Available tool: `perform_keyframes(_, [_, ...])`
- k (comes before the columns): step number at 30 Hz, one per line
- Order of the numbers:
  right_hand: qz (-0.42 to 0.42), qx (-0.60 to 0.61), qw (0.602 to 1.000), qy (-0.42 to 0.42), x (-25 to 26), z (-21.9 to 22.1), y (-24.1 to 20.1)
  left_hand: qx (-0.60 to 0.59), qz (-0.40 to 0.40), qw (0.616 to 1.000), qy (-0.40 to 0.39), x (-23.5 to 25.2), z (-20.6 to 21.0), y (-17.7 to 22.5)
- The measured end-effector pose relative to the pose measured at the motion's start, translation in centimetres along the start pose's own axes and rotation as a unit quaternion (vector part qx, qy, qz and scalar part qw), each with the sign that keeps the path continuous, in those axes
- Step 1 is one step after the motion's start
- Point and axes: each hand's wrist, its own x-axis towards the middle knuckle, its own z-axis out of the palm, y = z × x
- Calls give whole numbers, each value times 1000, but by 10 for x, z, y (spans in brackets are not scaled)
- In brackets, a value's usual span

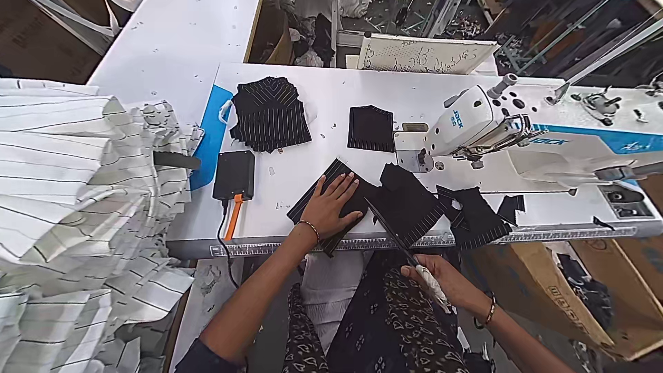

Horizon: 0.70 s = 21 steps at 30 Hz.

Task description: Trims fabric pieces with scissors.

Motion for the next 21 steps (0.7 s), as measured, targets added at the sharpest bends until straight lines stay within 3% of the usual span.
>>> perform_keyframes(12, [10, 15, 1000, -9, 14, 4, -16, -1, 3, 1000, -15, -1, -2, 1])
perform_keyframes(21, [25, 36, 999, -14, 15, 4, -27, -27, 21, 999, 25, -2, -1, 1])
